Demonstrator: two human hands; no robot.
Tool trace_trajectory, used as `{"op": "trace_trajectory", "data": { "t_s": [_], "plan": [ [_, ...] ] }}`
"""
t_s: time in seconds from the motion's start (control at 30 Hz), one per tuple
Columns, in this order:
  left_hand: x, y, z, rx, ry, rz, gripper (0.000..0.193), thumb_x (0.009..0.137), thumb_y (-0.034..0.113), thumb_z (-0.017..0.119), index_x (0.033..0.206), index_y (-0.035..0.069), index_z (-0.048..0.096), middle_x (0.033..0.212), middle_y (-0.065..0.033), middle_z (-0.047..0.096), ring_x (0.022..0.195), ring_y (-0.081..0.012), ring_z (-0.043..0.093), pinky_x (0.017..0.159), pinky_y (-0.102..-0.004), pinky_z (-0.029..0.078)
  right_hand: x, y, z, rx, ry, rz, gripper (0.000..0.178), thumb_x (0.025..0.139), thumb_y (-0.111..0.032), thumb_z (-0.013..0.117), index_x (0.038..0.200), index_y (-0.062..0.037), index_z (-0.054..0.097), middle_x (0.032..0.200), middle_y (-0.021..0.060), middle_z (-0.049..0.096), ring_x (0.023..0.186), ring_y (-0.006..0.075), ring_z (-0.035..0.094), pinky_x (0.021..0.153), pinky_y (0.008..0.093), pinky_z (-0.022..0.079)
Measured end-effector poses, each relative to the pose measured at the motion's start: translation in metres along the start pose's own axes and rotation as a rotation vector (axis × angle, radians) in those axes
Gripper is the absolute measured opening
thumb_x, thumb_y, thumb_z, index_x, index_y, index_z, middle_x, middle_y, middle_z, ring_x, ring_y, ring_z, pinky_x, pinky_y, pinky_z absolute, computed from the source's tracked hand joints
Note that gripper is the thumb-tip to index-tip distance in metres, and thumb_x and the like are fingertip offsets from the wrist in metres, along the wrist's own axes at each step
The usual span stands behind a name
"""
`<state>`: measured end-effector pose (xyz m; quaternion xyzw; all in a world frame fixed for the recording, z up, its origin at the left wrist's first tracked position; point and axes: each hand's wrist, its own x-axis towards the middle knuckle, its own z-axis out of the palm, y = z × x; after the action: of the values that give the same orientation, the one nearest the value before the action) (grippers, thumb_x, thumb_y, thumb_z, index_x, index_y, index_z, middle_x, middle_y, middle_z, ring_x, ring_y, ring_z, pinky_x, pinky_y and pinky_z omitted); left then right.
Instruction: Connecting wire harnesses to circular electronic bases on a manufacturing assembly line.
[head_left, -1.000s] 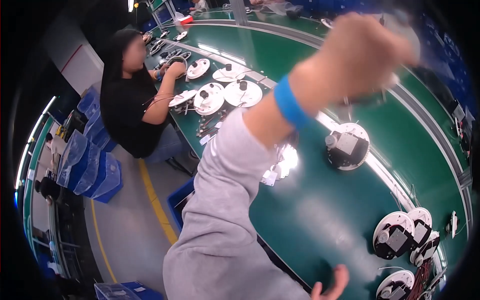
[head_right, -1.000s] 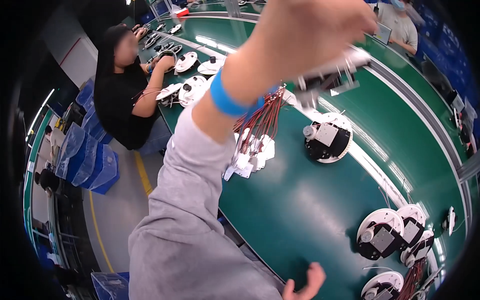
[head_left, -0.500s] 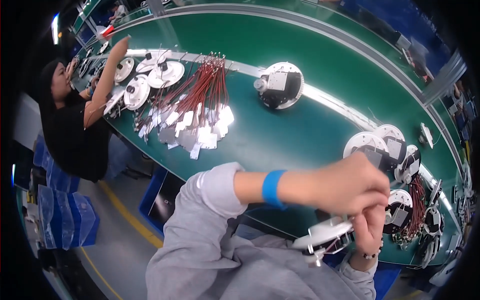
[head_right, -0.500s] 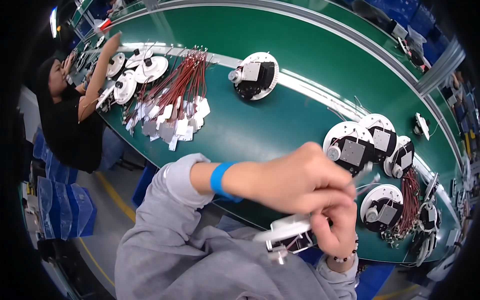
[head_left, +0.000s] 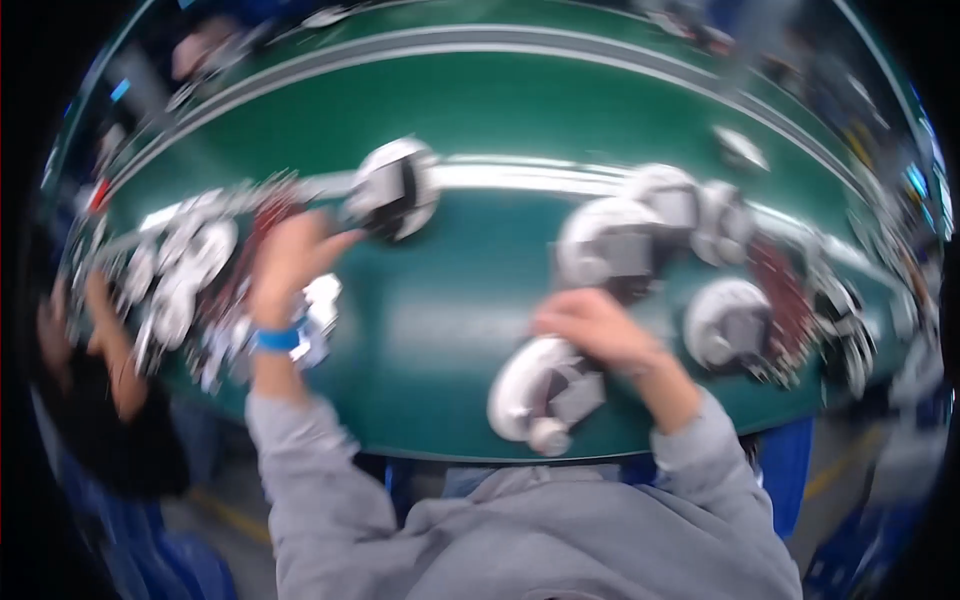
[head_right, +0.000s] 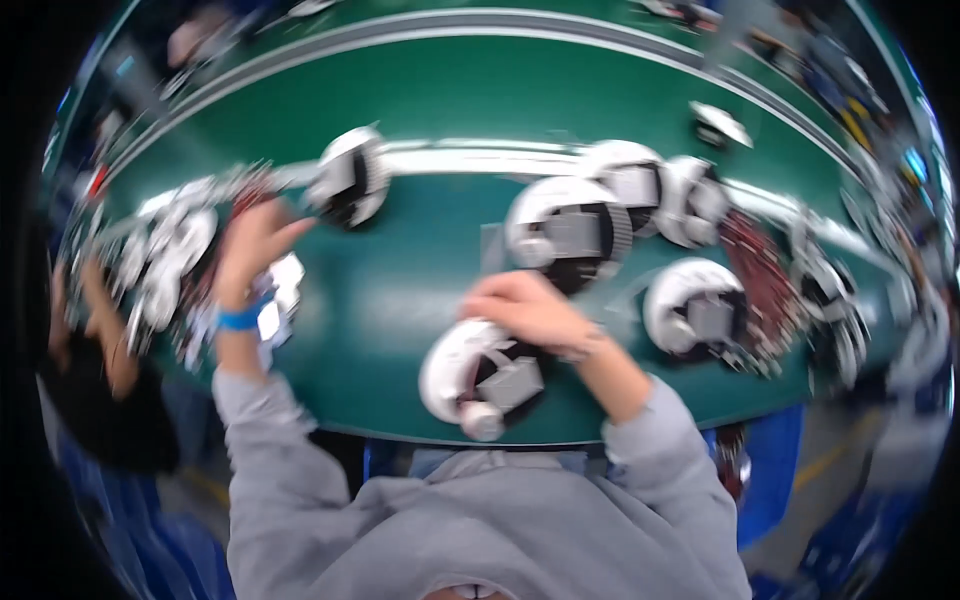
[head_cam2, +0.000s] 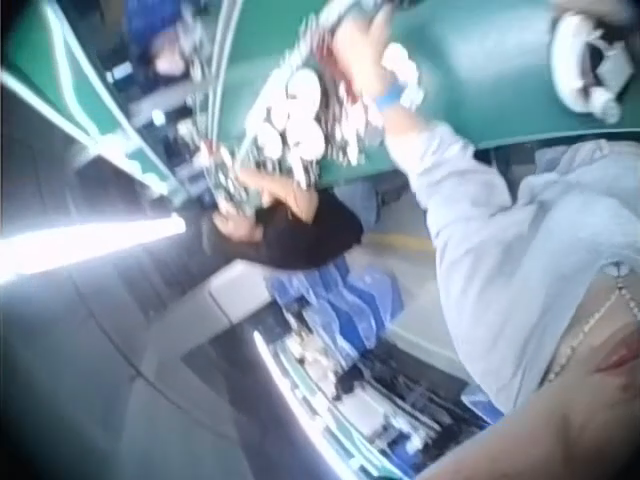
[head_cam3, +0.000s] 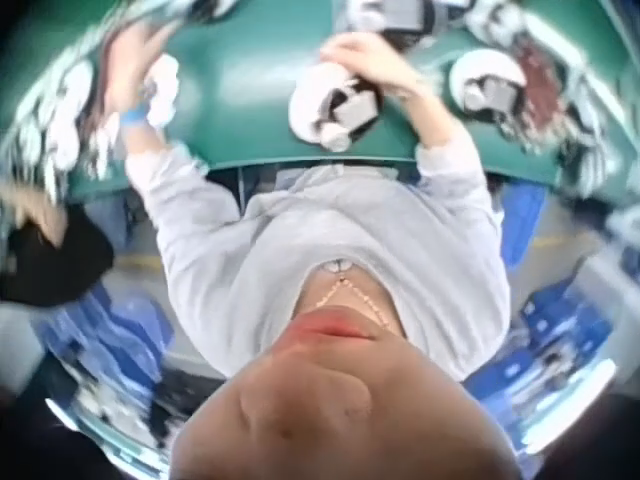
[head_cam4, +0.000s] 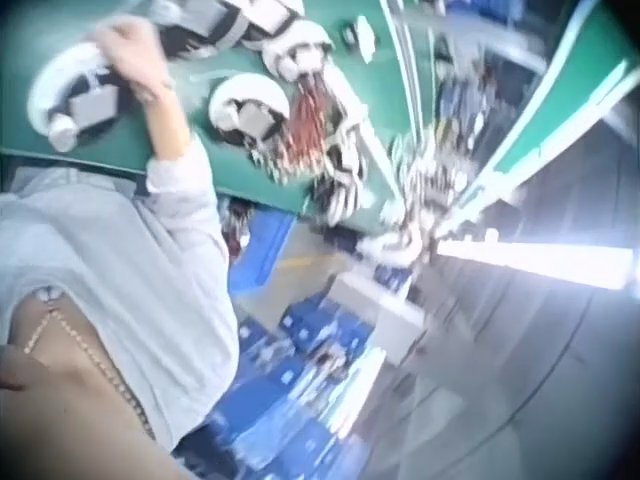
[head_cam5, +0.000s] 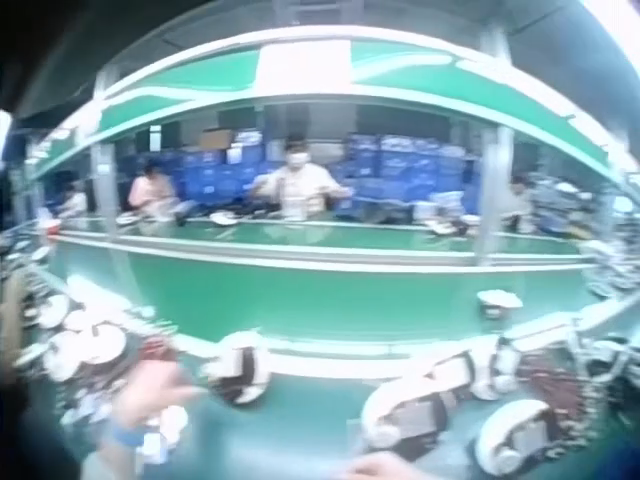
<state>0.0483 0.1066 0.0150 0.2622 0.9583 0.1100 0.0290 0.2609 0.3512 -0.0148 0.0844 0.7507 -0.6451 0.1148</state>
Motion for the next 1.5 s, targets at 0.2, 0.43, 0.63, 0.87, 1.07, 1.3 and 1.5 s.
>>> {"op": "trace_trajectory", "data": {
  "t_s": [0.2, 0.43, 0.63, 0.87, 1.07, 1.3, 1.5],
  "plan": [
    [0.006, -0.140, 0.053, 0.208, 0.089, -0.263, 0.036, 0.068, 0.033, 0.061, 0.066, -0.003, 0.055, 0.069, -0.0209, 0.058, 0.068, -0.0344, 0.057, 0.062, -0.0416, 0.044, 0.047, 0.016, 0.015, -0.194, 0.001, -0.209, 0.029, 0.073, -0.027, 0.056, 0.066, 0.0011, 0.061, 0.058, 0.0100, 0.058, 0.054, 0.0147, 0.055, 0.055, 0.0273, 0.043],
    [0.020, -0.172, 0.050, -0.295, 0.243, -0.203, 0.029, 0.074, 0.022, 0.062, 0.059, 0.001, 0.049, 0.048, -0.0064, 0.049, 0.040, -0.0142, 0.047, 0.037, -0.0282, 0.036, -0.024, 0.002, -0.001, -0.648, 0.353, -0.676, 0.025, 0.072, -0.018, 0.058, 0.093, -0.0045, 0.059, 0.082, 0.0137, 0.057, 0.085, 0.0273, 0.051, 0.076, 0.0327, 0.041],
    [-0.005, -0.208, -0.033, -0.273, 0.276, -0.246, 0.035, 0.085, 0.035, 0.043, 0.081, 0.002, 0.050, 0.060, -0.0062, 0.055, 0.054, -0.0101, 0.052, 0.042, -0.0192, 0.039, -0.137, -0.032, -0.125, -0.624, 0.501, -0.474, 0.010, 0.069, -0.001, 0.058, 0.077, -0.0021, 0.063, 0.073, 0.0067, 0.061, 0.064, 0.0155, 0.057, 0.057, 0.0259, 0.045],
    [-0.009, -0.182, -0.061, -1.177, 0.591, -0.163, 0.037, 0.087, 0.028, 0.044, 0.113, 0.002, 0.046, 0.107, -0.0078, 0.050, 0.094, -0.0127, 0.048, 0.082, -0.0231, 0.035, -0.157, 0.066, -0.282, -1.186, 0.952, 0.293, 0.016, 0.064, -0.012, 0.062, 0.079, -0.0057, 0.065, 0.079, 0.0115, 0.062, 0.074, 0.0258, 0.059, 0.072, 0.0335, 0.047],
    [0.007, -0.237, -0.053, -1.410, 0.512, -0.065, 0.039, 0.087, 0.022, 0.045, 0.120, 0.002, 0.040, 0.107, -0.0044, 0.048, 0.092, -0.0099, 0.046, 0.081, -0.0209, 0.034, -0.123, 0.095, -0.312, -1.328, 0.817, 0.280, 0.018, 0.065, -0.013, 0.061, 0.081, -0.0086, 0.065, 0.080, 0.0122, 0.061, 0.080, 0.0274, 0.057, 0.075, 0.0349, 0.045],
    [-0.030, -0.091, -0.070, -1.231, 0.545, -0.174, 0.040, 0.089, 0.026, 0.041, 0.126, 0.010, 0.037, 0.105, -0.0009, 0.046, 0.090, -0.0051, 0.043, 0.076, -0.0181, 0.031, -0.159, 0.069, -0.331, -1.455, 1.010, 0.142, 0.014, 0.069, -0.024, 0.059, 0.071, -0.0118, 0.066, 0.064, 0.0121, 0.059, 0.064, 0.0277, 0.058, 0.064, 0.0344, 0.046],
    [-0.026, -0.057, -0.065, -1.463, 0.461, -0.040, 0.042, 0.089, 0.023, 0.038, 0.124, -0.001, 0.033, 0.122, -0.0083, 0.041, 0.113, -0.0107, 0.038, 0.095, -0.0250, 0.028, -0.179, 0.070, -0.341, -1.067, 1.590, -0.025, 0.020, 0.067, -0.028, 0.062, 0.068, -0.0082, 0.065, 0.060, 0.0081, 0.061, 0.057, 0.0211, 0.060, 0.059, 0.0300, 0.047]
  ]
}}
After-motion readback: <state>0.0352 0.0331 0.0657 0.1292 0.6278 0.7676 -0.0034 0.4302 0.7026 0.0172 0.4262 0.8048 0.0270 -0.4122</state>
